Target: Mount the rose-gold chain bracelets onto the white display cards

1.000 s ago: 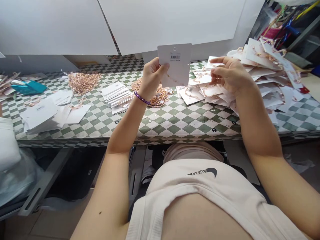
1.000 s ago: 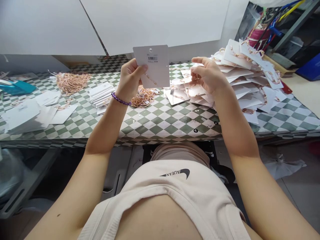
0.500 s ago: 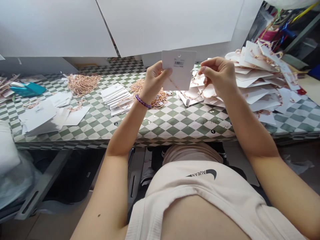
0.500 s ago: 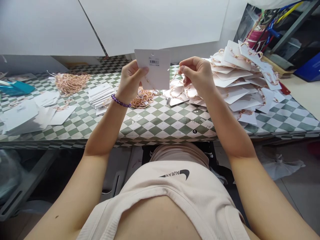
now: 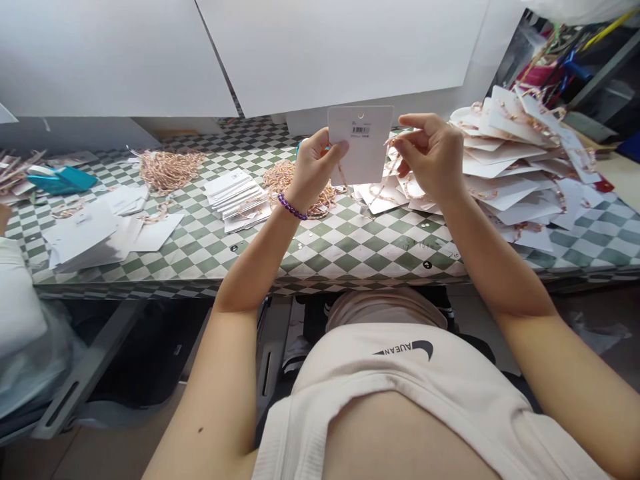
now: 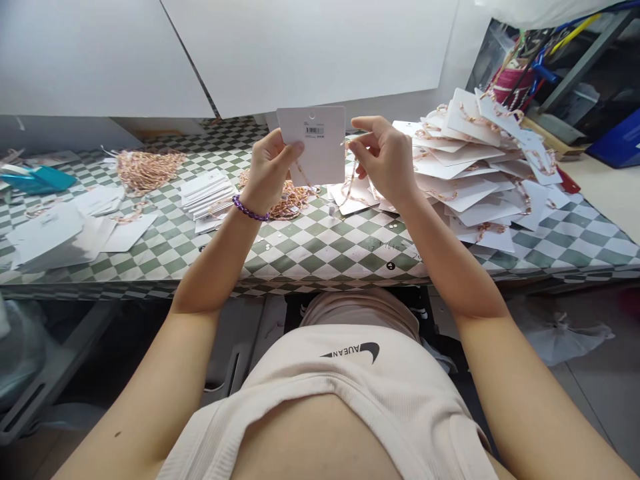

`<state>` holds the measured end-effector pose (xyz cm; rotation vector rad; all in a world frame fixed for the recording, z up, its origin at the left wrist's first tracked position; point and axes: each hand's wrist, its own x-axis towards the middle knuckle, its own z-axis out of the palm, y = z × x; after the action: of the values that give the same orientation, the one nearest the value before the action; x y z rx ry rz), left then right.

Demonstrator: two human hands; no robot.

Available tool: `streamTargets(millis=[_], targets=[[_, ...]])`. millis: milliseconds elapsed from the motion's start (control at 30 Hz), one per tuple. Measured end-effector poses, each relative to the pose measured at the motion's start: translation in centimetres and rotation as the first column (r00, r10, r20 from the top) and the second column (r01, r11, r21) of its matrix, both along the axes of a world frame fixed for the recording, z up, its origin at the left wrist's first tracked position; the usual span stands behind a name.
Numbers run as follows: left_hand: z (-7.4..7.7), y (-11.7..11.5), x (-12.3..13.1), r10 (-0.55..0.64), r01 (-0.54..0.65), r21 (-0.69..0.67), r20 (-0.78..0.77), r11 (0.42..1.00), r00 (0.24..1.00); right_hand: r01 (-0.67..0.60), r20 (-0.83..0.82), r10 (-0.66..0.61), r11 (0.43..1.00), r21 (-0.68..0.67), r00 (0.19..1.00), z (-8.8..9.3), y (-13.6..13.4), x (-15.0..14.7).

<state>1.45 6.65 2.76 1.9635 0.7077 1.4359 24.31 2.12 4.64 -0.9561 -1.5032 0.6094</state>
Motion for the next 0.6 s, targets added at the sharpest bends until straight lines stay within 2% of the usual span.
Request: streamTargets(millis=[167, 333, 400, 467, 500, 567, 600], targets=[[0.0, -0.2, 0.3, -0.032, 0.032, -0.024, 0.003, 0.999, 0.999, 0.057, -0.012, -0.057, 0.998, -0.019, 0.998, -0.1, 0.0, 0.0], [-0.2, -0.1, 0.3, -0.02, 0.02, -0.032, -0.004, 0.999, 1.0, 0.123, -0.073, -0.121, 0.992, 0.024, 0.99, 0.3, 0.5, -0.2], [-0.3, 0.0, 0.2, -0.029, 0.029, -0.028, 0.011, 0.999, 1.0, 0.086, -0.13, -0.091, 0.995, -0.046, 0.987, 0.6, 0.8, -0.1], [-0.2, 0.1, 0.0, -0.044, 0.044, -0.017, 0.022, 0.999, 0.999, -0.028, -0.181, -0.008, 0.98, -0.196, 0.984, 1.0, 0.9, 0.3], [-0.1, 0.2, 0.0, -0.051, 0.051, -0.01, 0.027, 0.999, 0.998, -0.102, -0.189, 0.05, 0.955, -0.279, 0.981, 1.2, 0.9, 0.6], [0.0, 0.3, -0.2, -0.06, 0.06, -0.001, 0.035, 0.998, 0.998, -0.195, -0.104, 0.167, 0.897, -0.398, 0.98, 1.5, 0.6, 1.2], [0.1, 0.3, -0.3, -0.062, 0.062, 0.003, 0.042, 0.998, 0.997, -0.195, -0.002, 0.215, 0.881, -0.431, 0.977, 1.6, 0.4, 1.5]])
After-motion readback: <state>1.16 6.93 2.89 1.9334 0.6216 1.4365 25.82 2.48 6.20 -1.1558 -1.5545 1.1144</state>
